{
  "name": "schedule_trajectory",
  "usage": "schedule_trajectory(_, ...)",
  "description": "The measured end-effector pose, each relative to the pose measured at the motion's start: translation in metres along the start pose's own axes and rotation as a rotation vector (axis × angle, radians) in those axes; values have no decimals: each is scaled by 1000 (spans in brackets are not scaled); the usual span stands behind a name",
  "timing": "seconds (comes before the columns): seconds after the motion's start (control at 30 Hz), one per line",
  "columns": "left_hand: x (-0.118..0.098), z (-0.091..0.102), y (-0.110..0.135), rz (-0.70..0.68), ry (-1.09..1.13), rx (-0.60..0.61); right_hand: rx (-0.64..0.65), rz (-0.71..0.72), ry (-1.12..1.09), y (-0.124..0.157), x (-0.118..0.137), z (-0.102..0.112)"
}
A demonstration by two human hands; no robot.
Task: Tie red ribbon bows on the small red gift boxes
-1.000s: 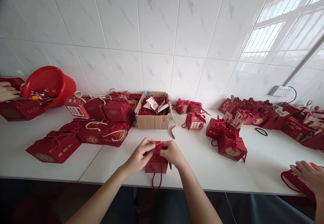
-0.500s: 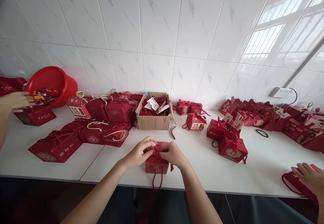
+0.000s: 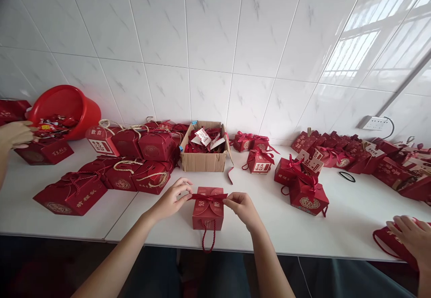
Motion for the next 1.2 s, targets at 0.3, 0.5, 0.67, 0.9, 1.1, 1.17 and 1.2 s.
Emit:
schedule_trajectory(0.3,17,8,2,7,-62,-63,-29,-43,-56,8,-20,8)
schedule_trajectory(0.5,19,9,4,23,-116,-117,-93,-51,-38,13,-27,8)
schedule_trajectory(0.67,18,9,5,22,-102,-197,-145,-53,-12,16,-29,11)
schedule_trajectory(0.9,23,6,5,28,-49,-247,-169,-48,19,16,-30,13)
schedule_trajectory(1.1,25,-2,13,44,90,-202,-107,3,22,20,-35,17)
schedule_trajectory(1.17,31,-13,22,63,219,-151,-24,99,32,23,-39,14)
schedule_trajectory(1.2,35,-20,28,84,287,-131,0,146,74,24,-41,12)
Point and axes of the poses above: each hand's wrist, its own y-axis away from the middle knuckle, its own z-axis out of the back of the hand, x = y × z, the point moved 6 cm from there along -y, towards the middle knuckle, and after that the axes turned 10 degrees about x, right-handed, at the moved point
